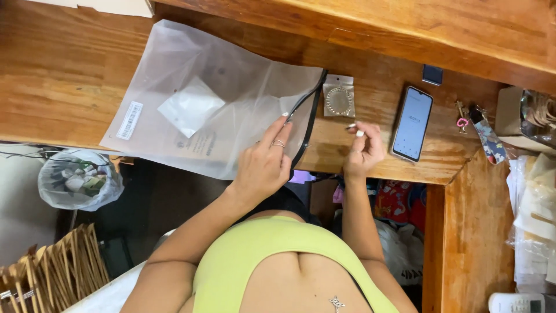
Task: Unpacking and organizing small jewelry items from a shipping bag onto a wooden counter.
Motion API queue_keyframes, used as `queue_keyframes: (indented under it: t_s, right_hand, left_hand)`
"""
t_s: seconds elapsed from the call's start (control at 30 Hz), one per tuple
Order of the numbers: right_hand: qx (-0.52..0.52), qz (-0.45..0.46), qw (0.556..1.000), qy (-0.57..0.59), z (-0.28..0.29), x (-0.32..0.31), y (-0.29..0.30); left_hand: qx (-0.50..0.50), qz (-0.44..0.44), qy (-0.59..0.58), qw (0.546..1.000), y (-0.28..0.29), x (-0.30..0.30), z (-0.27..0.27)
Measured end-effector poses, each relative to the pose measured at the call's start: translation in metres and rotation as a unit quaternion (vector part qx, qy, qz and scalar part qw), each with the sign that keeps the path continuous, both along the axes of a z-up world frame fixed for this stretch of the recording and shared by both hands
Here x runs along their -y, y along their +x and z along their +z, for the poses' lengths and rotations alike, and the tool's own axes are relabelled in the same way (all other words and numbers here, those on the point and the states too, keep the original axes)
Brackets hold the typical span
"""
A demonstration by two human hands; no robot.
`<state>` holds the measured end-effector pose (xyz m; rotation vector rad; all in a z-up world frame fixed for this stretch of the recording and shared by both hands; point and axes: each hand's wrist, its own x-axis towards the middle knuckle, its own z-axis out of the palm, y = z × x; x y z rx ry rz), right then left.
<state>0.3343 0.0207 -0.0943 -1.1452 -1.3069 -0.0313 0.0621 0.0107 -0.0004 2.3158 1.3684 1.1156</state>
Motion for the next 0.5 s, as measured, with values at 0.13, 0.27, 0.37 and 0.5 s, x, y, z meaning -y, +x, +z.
queue_keyframes:
  t_s: [0.13, 0.27, 0.37, 0.5]
  right_hand:
    - [0.033, 0.128, 0.990, -0.042, 0.063, 0.019, -0.062]
    - [0.204, 0.225, 0.931, -0.203, 0.032, 0.000, -0.075]
    - [0.284, 0.249, 0.889, -0.259, 0.005, -0.039, -0.101]
    - [0.417, 0.292, 0.810, -0.293, 0.010, -0.091, -0.149]
  left_hand:
    - [-0.001, -0.007, -0.003, 1.000, 0.004, 0.005, -0.006]
    - [0.006, -0.018, 0.018, 1.000, 0.013, 0.007, -0.008]
    - [0.000, -0.025, 0.024, 0.999, 0.017, 0.012, -0.010]
    - [-0.009, -0.055, 0.003, 0.998, 0.021, 0.016, -0.014]
